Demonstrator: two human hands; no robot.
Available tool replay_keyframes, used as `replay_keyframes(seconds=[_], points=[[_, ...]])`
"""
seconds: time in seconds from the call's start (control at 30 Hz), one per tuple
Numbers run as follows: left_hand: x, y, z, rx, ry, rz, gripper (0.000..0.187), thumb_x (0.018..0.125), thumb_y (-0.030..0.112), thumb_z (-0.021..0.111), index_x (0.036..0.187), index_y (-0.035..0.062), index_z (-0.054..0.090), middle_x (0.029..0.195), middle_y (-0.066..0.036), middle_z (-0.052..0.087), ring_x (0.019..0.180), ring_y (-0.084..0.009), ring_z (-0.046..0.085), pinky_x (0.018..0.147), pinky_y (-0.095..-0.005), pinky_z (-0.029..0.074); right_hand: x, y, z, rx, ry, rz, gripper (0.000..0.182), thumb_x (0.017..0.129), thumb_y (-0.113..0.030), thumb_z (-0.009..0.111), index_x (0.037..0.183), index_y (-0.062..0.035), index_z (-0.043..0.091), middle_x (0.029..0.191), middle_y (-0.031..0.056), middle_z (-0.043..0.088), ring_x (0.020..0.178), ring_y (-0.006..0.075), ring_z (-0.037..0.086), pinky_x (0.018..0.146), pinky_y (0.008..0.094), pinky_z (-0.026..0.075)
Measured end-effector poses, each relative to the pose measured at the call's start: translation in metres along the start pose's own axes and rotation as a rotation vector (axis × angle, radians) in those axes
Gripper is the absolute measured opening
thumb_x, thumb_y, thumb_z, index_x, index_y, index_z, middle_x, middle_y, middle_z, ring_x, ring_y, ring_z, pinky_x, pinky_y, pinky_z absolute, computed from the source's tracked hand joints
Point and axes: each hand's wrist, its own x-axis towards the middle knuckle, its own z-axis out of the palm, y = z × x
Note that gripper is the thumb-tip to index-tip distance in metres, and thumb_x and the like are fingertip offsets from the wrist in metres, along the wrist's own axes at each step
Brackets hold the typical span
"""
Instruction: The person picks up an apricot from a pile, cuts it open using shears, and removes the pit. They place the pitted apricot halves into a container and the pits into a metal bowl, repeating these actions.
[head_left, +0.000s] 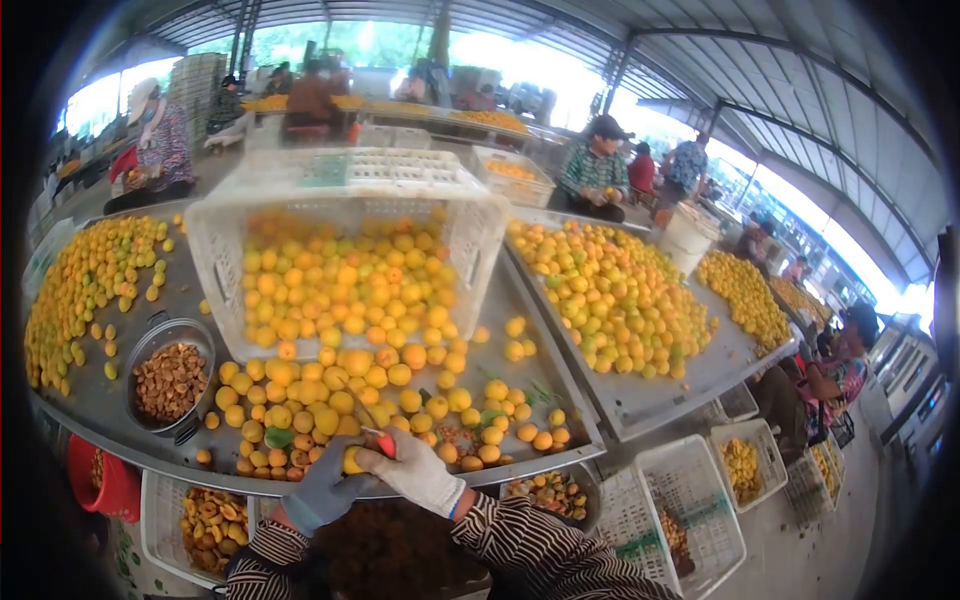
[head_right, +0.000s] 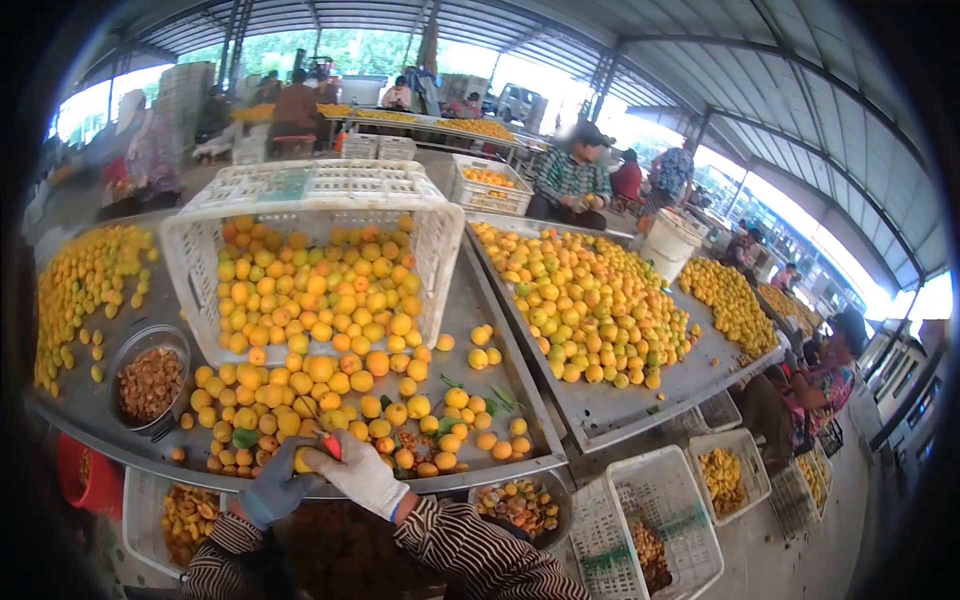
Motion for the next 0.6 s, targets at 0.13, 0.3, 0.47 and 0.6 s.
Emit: replay_keyframes(seconds=[0.13, 0.3, 0.47, 0.6], points=[[0.000, 0.006, 0.003, 0.034, 0.006, 0.000, 0.045, 0.088, 0.009, 0.067, 0.126, 0.0001, 0.045, 0.114, -0.016, 0.058, 0.108, -0.0256, 0.058, 0.093, -0.0363, 0.047, 0.004, 0.012, 0.002, 0.138, -0.032, -0.048, 0.040, 0.092, -0.039, 0.065, 0.104, -0.0012, 0.059, 0.082, 0.0108, 0.066, 0.076, 0.0172, 0.065, 0.068, 0.0312, 0.051], [0.002, 0.004, 0.004, 0.041, 0.015, 0.008, 0.044, 0.088, 0.010, 0.068, 0.124, 0.0005, 0.046, 0.112, -0.014, 0.057, 0.104, -0.0233, 0.057, 0.092, -0.0349, 0.046, 0.003, 0.013, 0.004, 0.025, 0.010, -0.071, 0.036, 0.094, -0.036, 0.063, 0.103, -0.0018, 0.059, 0.076, 0.0116, 0.064, 0.070, 0.0200, 0.064, 0.065, 0.0328, 0.050], [0.004, 0.014, 0.001, -0.070, 0.049, 0.020, 0.042, 0.087, 0.005, 0.066, 0.125, 0.0014, 0.048, 0.115, -0.011, 0.055, 0.105, -0.0194, 0.056, 0.093, -0.0325, 0.046, 0.012, 0.031, 0.012, 0.019, 0.259, -0.208, 0.033, 0.092, -0.032, 0.064, 0.099, -0.0005, 0.057, 0.079, 0.0222, 0.063, 0.078, 0.0376, 0.066, 0.066, 0.0419, 0.051], [0.005, -0.008, -0.010, 0.011, 0.132, 0.041, 0.047, 0.086, 0.002, 0.066, 0.130, 0.0031, 0.048, 0.118, -0.011, 0.055, 0.110, -0.0201, 0.055, 0.095, -0.0318, 0.045, 0.011, 0.032, 0.012, 0.132, 0.286, -0.319, 0.023, 0.087, -0.018, 0.068, 0.103, -0.0043, 0.060, 0.082, 0.0163, 0.066, 0.076, 0.0285, 0.069, 0.068, 0.0356, 0.053]])
